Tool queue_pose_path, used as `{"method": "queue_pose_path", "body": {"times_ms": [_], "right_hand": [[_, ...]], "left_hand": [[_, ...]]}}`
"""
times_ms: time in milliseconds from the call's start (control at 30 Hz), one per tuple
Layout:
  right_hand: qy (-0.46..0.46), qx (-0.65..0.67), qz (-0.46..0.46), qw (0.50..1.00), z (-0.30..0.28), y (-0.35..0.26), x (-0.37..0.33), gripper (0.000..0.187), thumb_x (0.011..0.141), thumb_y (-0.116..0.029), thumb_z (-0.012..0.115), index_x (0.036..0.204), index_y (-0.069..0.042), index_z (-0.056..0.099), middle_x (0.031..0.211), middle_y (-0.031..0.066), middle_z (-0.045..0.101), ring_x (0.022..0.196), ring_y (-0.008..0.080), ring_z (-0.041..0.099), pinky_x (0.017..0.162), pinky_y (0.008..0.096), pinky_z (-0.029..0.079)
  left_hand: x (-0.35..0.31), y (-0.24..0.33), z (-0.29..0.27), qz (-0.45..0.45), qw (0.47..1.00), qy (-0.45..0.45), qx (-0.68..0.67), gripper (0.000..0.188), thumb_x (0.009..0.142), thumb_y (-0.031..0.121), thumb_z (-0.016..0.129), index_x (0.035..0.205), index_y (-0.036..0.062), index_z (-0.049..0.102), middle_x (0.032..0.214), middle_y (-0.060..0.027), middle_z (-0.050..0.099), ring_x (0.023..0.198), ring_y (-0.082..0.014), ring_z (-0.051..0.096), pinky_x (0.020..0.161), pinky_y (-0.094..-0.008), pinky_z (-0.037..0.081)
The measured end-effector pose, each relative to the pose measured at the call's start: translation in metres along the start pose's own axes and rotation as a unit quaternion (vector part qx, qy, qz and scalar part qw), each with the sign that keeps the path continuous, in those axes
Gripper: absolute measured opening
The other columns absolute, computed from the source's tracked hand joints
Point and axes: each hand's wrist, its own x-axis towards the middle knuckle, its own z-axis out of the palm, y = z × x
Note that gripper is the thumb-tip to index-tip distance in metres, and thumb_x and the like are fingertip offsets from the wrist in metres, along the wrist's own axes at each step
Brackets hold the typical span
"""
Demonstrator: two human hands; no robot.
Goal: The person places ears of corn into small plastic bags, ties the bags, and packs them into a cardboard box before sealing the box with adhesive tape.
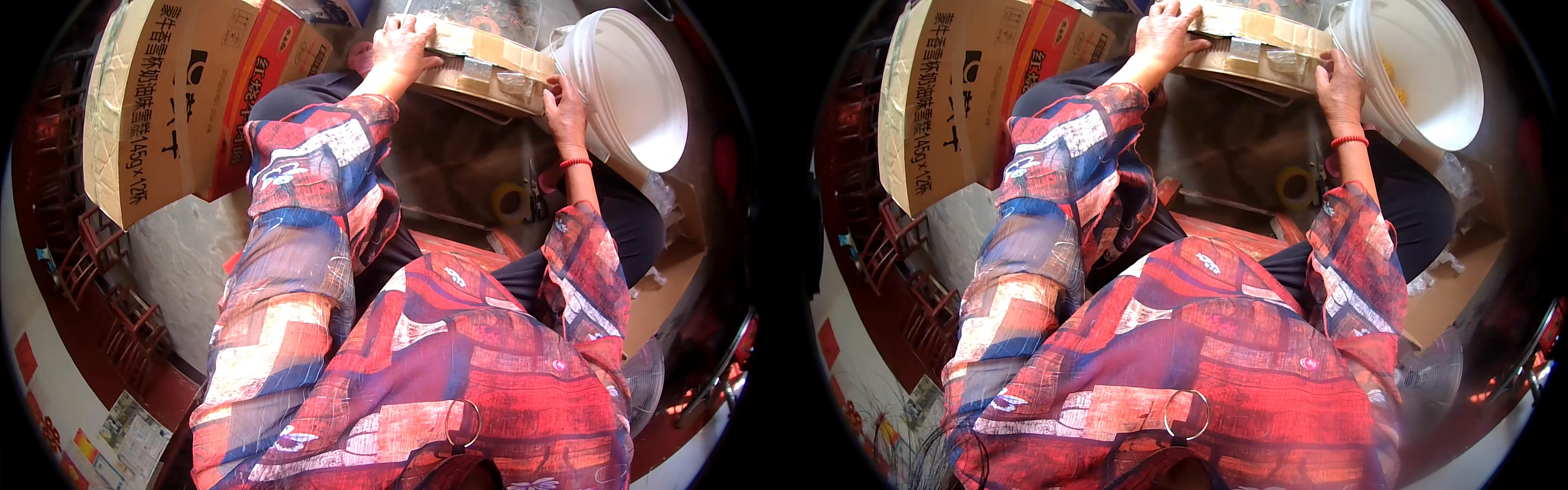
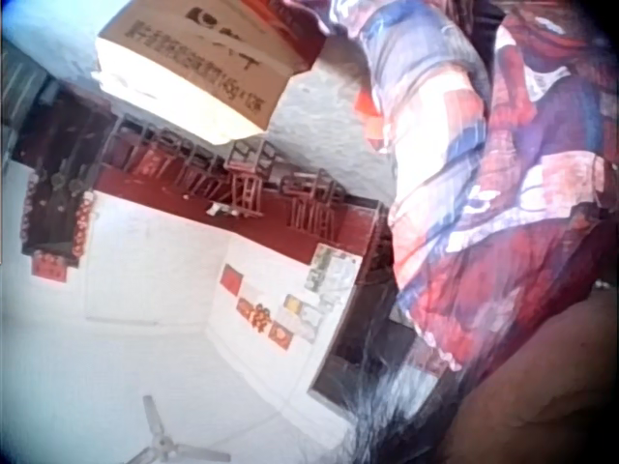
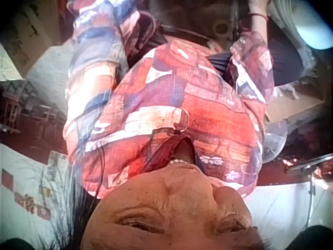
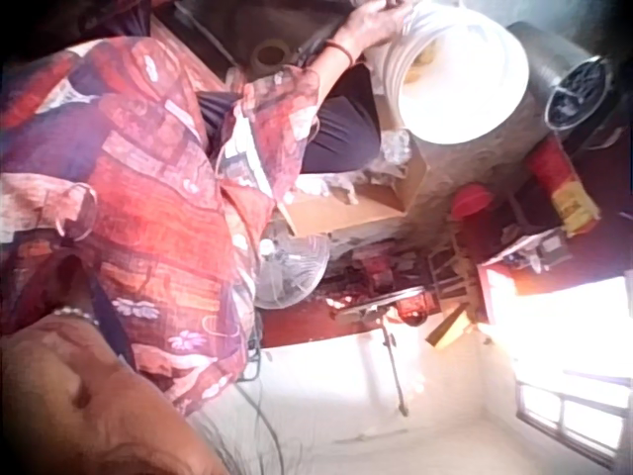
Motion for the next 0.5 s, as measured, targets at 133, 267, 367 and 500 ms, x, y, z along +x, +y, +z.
{"method": "queue_pose_path", "body": {"times_ms": [133, 267, 367, 500], "right_hand": [[-0.002, 0.053, -0.107, 0.993, -0.001, -0.025, 0.005, 0.029, 0.072, -0.004, 0.059, 0.1, -0.01, 0.056, 0.093, 0.0094, 0.058, 0.085, 0.0267, 0.058, 0.072, 0.0368, 0.048], [-0.057, -0.031, -0.206, 0.976, 0.009, -0.019, 0.003, 0.036, 0.07, -0.003, 0.061, 0.103, -0.013, 0.053, 0.102, 0.0093, 0.054, 0.095, 0.0294, 0.053, 0.077, 0.0375, 0.046], [-0.07, -0.06, -0.205, 0.974, 0.014, -0.019, -0.001, 0.038, 0.069, -0.004, 0.063, 0.104, -0.014, 0.051, 0.102, 0.0089, 0.053, 0.097, 0.0303, 0.051, 0.077, 0.038, 0.045], [-0.036, -0.064, -0.205, 0.976, 0.02, -0.012, 0.002, 0.034, 0.071, -0.009, 0.064, 0.103, -0.015, 0.052, 0.093, 0.0075, 0.056, 0.09, 0.0278, 0.055, 0.074, 0.0376, 0.045]], "left_hand": [[0.0, -0.001, 0.006, -0.013, 1.0, 0.0, -0.009, 0.058, 0.063, 0.05, 0.071, 0.115, 0.0278, 0.054, 0.112, -0.0054, 0.049, 0.109, -0.0293, 0.043, 0.082, -0.0433, 0.041], [0.0, 0.003, 0.008, -0.012, 1.0, 0.0, -0.009, 0.058, 0.064, 0.049, 0.071, 0.116, 0.0282, 0.054, 0.114, -0.0063, 0.048, 0.111, -0.0302, 0.041, 0.083, -0.0441, 0.039], [-0.003, 0.001, 0.009, -0.016, 1.0, -0.004, -0.011, 0.059, 0.065, 0.048, 0.07, 0.117, 0.0279, 0.052, 0.115, -0.0062, 0.047, 0.112, -0.03, 0.04, 0.085, -0.0453, 0.038], [-0.004, 0.004, -0.001, 0.005, 0.999, 0.007, -0.052, 0.066, 0.065, 0.041, 0.072, 0.122, 0.0176, 0.048, 0.116, -0.0124, 0.047, 0.111, -0.0325, 0.04, 0.086, -0.0436, 0.039]]}}
